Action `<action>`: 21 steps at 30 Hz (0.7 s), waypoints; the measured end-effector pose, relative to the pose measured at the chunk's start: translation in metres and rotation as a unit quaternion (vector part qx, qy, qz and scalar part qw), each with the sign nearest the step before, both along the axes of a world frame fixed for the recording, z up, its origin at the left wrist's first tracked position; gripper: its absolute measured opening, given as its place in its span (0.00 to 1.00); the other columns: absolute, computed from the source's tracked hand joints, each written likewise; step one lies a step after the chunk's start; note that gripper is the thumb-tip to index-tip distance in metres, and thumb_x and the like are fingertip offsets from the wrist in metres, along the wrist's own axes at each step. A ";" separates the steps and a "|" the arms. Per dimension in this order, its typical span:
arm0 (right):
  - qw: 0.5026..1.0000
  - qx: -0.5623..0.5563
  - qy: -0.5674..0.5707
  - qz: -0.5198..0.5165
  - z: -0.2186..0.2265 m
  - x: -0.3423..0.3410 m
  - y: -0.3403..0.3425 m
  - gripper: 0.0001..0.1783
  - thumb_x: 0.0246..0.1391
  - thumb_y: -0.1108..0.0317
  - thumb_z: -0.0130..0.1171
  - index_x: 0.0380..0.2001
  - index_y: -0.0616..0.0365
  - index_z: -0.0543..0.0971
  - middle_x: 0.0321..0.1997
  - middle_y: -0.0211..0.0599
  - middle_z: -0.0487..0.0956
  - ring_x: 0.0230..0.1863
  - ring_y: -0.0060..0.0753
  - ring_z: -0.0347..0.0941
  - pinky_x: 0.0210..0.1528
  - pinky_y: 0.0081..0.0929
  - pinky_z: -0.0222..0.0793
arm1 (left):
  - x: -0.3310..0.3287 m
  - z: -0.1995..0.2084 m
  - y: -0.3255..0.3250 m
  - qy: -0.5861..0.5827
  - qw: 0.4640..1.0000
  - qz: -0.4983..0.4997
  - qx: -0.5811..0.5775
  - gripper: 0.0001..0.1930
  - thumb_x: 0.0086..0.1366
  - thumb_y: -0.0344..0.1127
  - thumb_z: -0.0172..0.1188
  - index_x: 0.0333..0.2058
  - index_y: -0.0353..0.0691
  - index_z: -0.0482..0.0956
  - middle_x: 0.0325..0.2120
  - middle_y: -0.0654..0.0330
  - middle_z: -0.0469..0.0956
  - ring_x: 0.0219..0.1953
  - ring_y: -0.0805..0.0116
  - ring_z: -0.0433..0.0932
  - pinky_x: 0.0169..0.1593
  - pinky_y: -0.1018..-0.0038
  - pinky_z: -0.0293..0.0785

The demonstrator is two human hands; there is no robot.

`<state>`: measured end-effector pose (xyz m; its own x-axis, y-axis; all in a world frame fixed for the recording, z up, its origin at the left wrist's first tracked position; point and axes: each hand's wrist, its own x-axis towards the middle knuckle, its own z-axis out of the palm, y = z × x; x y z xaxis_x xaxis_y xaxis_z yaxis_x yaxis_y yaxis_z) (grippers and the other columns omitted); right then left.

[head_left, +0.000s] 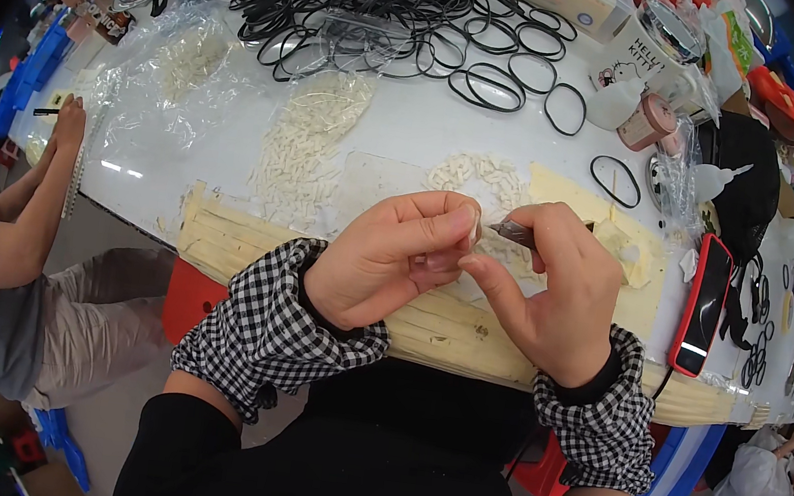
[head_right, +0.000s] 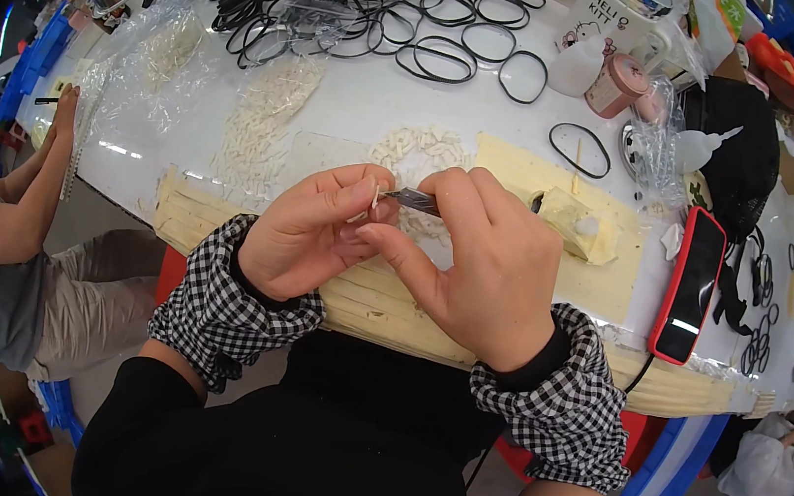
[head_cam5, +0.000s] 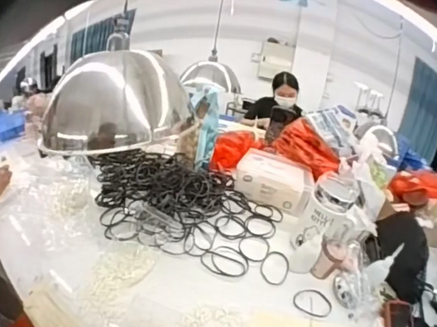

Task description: Placing small white components into plastic bags using tweezers on a factory workbench.

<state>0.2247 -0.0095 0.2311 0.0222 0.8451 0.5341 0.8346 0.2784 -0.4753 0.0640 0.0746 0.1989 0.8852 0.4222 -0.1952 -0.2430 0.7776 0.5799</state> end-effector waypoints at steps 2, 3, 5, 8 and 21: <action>0.997 -0.019 -0.064 -0.025 -0.007 0.004 -0.003 0.19 0.48 0.51 0.64 0.25 0.54 0.72 0.20 0.32 0.71 0.18 0.32 0.69 0.18 0.26 0.62 | 0.001 -0.003 0.001 -0.023 1.000 -0.011 0.002 0.09 0.68 0.38 0.51 0.35 0.38 0.72 0.24 0.72 0.66 0.23 0.84 0.56 0.29 0.86 0.56; 0.997 -0.024 -0.061 -0.031 -0.008 0.003 -0.003 0.19 0.48 0.50 0.63 0.24 0.54 0.72 0.19 0.31 0.70 0.18 0.33 0.69 0.18 0.26 0.61 | 0.001 -0.002 0.001 -0.016 1.000 -0.011 0.004 0.09 0.68 0.38 0.51 0.36 0.38 0.72 0.24 0.72 0.66 0.24 0.84 0.57 0.29 0.86 0.56; 0.997 -0.034 -0.052 -0.039 -0.008 0.000 -0.003 0.21 0.48 0.48 0.62 0.22 0.54 0.70 0.17 0.31 0.68 0.17 0.33 0.68 0.17 0.27 0.61 | 0.000 0.001 0.001 0.000 1.000 -0.008 0.008 0.08 0.68 0.37 0.52 0.36 0.38 0.72 0.24 0.71 0.66 0.24 0.84 0.57 0.29 0.87 0.56; 0.996 -0.044 -0.067 -0.048 -0.007 -0.001 -0.004 0.20 0.50 0.50 0.61 0.21 0.53 0.69 0.16 0.29 0.68 0.17 0.33 0.69 0.17 0.28 0.61 | -0.001 -0.001 0.001 -0.007 1.000 -0.008 0.015 0.08 0.67 0.36 0.53 0.36 0.38 0.72 0.26 0.71 0.68 0.25 0.84 0.58 0.29 0.87 0.56; 0.993 -0.070 -0.082 -0.041 -0.004 0.000 -0.004 0.20 0.50 0.51 0.61 0.19 0.53 0.69 0.14 0.29 0.65 0.15 0.32 0.66 0.16 0.28 0.59 | -0.002 -0.001 0.001 -0.001 0.999 0.003 0.035 0.07 0.66 0.35 0.54 0.37 0.38 0.74 0.27 0.71 0.71 0.26 0.84 0.61 0.31 0.86 0.59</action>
